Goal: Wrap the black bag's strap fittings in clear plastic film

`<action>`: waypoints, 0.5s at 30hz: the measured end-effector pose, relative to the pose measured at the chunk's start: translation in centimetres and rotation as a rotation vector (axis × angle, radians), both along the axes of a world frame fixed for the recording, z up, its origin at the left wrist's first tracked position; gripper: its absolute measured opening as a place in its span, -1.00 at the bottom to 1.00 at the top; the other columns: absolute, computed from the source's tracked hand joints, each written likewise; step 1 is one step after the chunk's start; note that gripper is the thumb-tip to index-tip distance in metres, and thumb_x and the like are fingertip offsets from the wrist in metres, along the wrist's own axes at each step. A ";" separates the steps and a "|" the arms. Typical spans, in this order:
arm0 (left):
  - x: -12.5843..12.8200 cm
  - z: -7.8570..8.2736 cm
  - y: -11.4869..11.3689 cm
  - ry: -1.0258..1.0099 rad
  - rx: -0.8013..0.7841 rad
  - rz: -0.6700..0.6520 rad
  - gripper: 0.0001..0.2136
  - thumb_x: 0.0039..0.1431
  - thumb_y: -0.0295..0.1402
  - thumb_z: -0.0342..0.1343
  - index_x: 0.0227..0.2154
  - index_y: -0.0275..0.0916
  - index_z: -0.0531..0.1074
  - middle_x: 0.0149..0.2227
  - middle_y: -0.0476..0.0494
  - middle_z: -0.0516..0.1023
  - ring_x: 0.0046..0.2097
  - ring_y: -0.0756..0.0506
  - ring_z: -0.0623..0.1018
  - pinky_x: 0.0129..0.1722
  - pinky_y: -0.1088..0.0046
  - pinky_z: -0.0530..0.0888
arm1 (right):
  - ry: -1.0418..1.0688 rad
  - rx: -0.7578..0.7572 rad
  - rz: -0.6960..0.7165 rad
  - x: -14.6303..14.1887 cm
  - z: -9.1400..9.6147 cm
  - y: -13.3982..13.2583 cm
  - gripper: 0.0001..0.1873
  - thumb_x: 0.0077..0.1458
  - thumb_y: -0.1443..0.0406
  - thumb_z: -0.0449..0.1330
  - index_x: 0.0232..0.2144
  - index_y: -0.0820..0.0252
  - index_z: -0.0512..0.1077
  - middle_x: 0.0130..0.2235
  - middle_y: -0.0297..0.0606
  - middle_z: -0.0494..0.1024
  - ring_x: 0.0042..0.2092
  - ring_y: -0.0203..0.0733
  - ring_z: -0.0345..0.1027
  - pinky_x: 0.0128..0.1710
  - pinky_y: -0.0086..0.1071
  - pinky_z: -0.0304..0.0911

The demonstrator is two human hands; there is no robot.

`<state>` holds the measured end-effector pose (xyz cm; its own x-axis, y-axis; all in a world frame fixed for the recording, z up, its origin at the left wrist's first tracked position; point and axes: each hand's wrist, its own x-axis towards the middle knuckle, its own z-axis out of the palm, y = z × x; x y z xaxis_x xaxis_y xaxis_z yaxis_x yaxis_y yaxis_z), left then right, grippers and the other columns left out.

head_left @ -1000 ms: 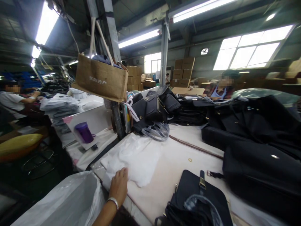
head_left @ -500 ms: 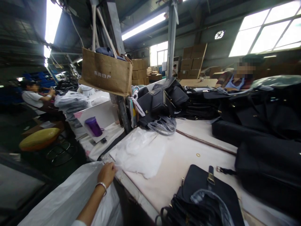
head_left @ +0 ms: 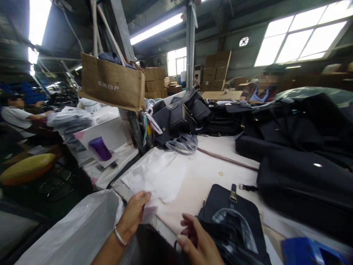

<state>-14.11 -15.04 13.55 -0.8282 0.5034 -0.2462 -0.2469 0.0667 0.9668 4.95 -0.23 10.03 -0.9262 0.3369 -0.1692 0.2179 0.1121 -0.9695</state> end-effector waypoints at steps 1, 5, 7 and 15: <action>0.9 0.1 0.8 -0.039 0.044 -0.017 -0.77 0.11 -0.19 0.17 -0.30 -0.27 0.45 -0.38 -0.07 0.60 -0.33 -0.09 0.57 -0.28 0.42 0.46 | 0.026 -0.082 -0.017 -1.2 0.0 -0.9 -0.22 0.00 -0.02 0.23 0.18 0.16 0.15 0.09 -0.05 0.40 0.05 -0.04 0.33 -0.02 -0.27 0.25; 2.6 0.2 3.1 -0.154 0.162 -0.008 -0.83 0.12 -0.26 0.19 -0.31 -0.27 0.47 -0.39 -0.06 0.62 -0.40 -0.06 0.57 -0.38 0.48 0.45 | 0.096 -0.451 -0.009 -4.3 -0.2 -3.5 -0.15 -0.26 0.00 0.40 0.05 0.20 0.27 -0.10 -0.12 0.51 -0.08 -0.04 0.39 -0.12 -0.26 0.26; 2.6 0.3 3.5 -0.197 0.190 0.022 -0.84 0.08 -0.30 0.22 -0.33 -0.30 0.48 -0.43 -0.07 0.62 -0.44 -0.05 0.57 -0.42 0.49 0.46 | 0.068 -0.596 0.015 -4.4 -0.1 -3.8 -0.39 -0.29 -0.02 0.40 -0.25 0.21 0.37 -0.46 -0.35 0.47 -0.39 -0.21 0.36 -0.33 -0.35 0.22; 2.9 -0.5 4.8 -0.354 0.275 0.160 -0.90 0.02 -0.43 0.28 -0.43 -0.32 0.47 -0.50 -0.03 0.60 -0.50 -0.01 0.57 -0.44 0.52 0.50 | 0.086 -0.639 -0.018 -3.4 0.7 -3.3 -0.39 -0.28 0.10 0.43 -0.16 0.17 0.39 -0.29 -0.31 0.51 -0.29 -0.19 0.38 -0.29 -0.36 0.25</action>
<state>-11.25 -10.23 13.05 -0.7898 0.4626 -0.4028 -0.5506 -0.2451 0.7980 1.56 -3.55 10.70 -0.9405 0.2099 -0.2673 0.1331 -0.4961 -0.8580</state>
